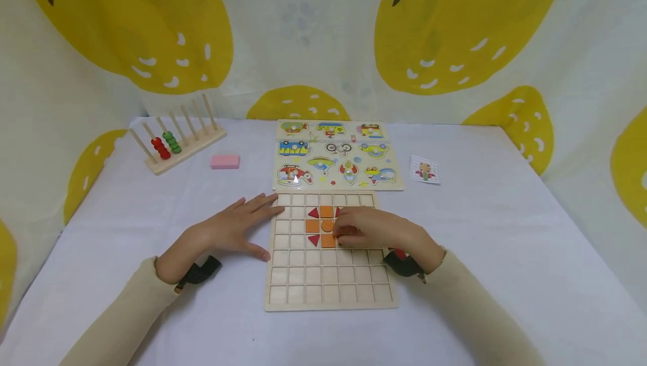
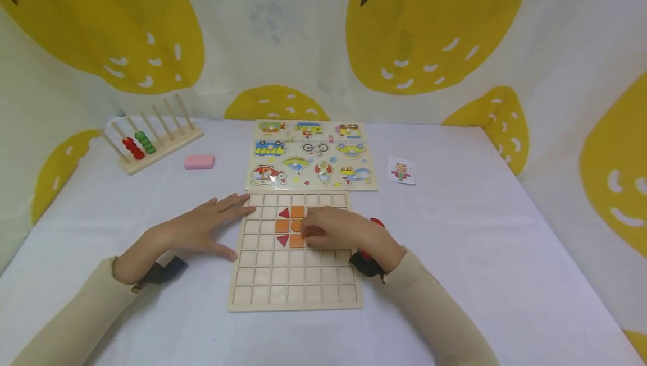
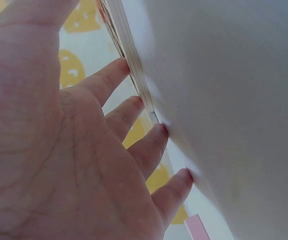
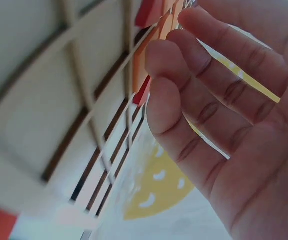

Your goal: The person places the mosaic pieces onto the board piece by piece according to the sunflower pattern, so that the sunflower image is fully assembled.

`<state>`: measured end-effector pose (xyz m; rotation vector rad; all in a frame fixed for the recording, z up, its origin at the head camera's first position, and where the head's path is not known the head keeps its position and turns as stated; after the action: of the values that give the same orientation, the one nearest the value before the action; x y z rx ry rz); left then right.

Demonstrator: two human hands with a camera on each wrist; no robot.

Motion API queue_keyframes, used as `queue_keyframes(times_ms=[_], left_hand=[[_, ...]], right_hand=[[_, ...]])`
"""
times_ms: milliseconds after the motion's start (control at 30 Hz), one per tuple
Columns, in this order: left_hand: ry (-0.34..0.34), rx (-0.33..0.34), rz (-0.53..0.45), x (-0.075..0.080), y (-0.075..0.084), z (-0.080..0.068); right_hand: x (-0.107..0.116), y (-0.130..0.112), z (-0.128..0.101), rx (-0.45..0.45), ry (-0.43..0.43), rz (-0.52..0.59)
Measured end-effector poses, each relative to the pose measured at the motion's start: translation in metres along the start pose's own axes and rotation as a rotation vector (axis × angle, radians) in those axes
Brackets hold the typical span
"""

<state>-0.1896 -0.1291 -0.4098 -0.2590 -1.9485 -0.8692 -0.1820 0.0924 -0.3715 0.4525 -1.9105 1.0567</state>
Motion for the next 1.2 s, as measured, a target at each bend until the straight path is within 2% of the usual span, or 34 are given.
queue_keyframes(times_ms=[267,533,800,1200], left_hand=[[-0.005,0.010,-0.014,-0.001,-0.001,-0.002],[-0.009,0.021,-0.004,-0.002,-0.003,0.000],[-0.007,0.013,-0.001,-0.003,-0.003,0.000],[-0.006,0.011,-0.002,-0.002,-0.003,0.000]], right_hand=[[-0.004,0.022,-0.026,-0.070,0.010,0.093],[-0.006,0.041,-0.050,-0.082,0.047,0.171],[0.000,0.059,-0.071,-0.146,0.109,0.160],[0.007,0.083,-0.079,-0.276,0.174,0.129]])
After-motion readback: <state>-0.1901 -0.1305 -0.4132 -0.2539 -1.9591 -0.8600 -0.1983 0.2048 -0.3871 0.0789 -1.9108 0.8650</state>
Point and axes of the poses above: each hand's wrist, its own z-axis towards the middle knuckle, its own x-axis out of the back of the hand, y = z × x, the point moved 7 cm from there along z, towards the middle knuckle, and after that the axes turned 5 degrees about -y, right-handed, at the moved point
